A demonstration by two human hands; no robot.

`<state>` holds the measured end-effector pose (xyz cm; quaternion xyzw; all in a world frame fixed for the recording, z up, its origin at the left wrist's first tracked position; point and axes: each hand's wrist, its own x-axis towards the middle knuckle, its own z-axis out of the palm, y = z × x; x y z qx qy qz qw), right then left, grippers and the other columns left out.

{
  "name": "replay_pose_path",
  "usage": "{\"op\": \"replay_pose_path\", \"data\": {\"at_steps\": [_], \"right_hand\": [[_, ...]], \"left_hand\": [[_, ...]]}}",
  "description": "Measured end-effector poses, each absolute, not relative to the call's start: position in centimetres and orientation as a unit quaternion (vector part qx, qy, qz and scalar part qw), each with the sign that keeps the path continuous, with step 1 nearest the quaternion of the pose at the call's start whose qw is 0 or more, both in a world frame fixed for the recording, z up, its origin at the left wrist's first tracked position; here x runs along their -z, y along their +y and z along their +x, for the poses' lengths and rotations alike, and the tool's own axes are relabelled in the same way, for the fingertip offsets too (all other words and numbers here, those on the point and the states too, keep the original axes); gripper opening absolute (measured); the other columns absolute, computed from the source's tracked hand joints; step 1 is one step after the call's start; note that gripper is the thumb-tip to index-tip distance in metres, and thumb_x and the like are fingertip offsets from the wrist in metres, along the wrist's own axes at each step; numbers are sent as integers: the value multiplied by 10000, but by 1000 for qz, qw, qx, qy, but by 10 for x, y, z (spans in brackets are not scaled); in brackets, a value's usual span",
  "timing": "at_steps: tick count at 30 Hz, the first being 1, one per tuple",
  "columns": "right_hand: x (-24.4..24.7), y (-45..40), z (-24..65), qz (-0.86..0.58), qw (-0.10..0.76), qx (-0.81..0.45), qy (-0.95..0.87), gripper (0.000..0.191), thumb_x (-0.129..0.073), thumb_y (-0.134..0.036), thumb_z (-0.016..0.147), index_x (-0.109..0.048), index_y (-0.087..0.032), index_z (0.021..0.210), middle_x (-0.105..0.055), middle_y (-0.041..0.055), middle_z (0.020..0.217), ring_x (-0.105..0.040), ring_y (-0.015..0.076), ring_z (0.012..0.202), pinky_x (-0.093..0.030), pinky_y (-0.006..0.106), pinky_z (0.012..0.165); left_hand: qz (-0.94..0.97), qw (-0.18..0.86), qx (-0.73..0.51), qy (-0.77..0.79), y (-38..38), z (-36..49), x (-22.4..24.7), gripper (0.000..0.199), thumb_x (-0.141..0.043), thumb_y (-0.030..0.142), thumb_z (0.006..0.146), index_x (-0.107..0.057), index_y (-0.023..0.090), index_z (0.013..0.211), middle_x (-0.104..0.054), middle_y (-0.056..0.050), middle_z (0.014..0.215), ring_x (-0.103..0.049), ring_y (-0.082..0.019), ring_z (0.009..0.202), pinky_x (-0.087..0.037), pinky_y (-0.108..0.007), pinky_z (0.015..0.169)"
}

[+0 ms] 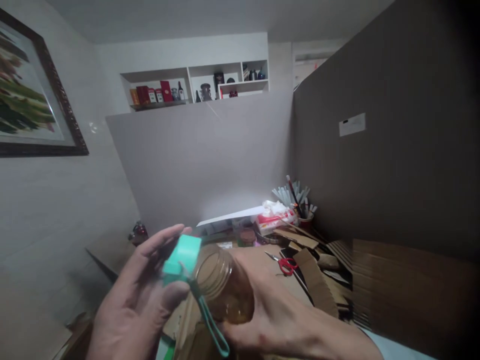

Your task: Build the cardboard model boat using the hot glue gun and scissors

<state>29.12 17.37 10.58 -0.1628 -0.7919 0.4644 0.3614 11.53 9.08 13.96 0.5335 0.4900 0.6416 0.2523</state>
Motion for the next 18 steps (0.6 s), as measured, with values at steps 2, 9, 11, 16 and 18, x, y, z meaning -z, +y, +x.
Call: {"op": "replay_pose_path", "data": {"at_steps": [2,9,11,16,18], "right_hand": [[-109,168,290,-134,347,-491,-788,342,-801,-268,727,-609,-205,1003,-631,9,917,-580,189,836,-508,295,757],[-112,164,290,-117,332,-514,-782,340,-802,-235,708,-621,-198,994,-641,5,902,-602,203,867,-492,266,704],[-108,164,290,-108,342,-535,-765,367,-802,-242,716,-627,-193,1034,-659,9,933,-612,207,909,-504,266,740],[-108,172,294,-109,333,-563,-748,446,-832,-251,698,-623,-191,1088,-685,13,961,-630,204,907,-530,302,796],[-111,181,297,-95,330,-574,-744,437,-857,-209,660,-621,-193,1027,-681,0,931,-623,200,897,-531,320,815]], "left_hand": [[544,245,-623,506,91,120,-138,450,-754,537,780,-635,475,1210,-641,129,1359,-522,-195,1341,-427,-195,1068],[635,91,-564,520,91,126,-139,274,-611,527,899,-678,565,1163,-568,174,1333,-466,-156,1320,-250,-143,1095],[637,95,-555,526,93,126,-141,276,-602,510,908,-677,551,1170,-564,161,1328,-472,-162,1311,-299,-149,1059],[690,65,-493,526,110,123,-155,262,-631,518,893,-705,500,1143,-621,119,1217,-563,-162,1138,-446,-149,831],[710,70,-488,502,119,123,-163,230,-626,490,912,-714,479,1124,-636,111,1152,-582,-141,1068,-442,-130,813]]}}
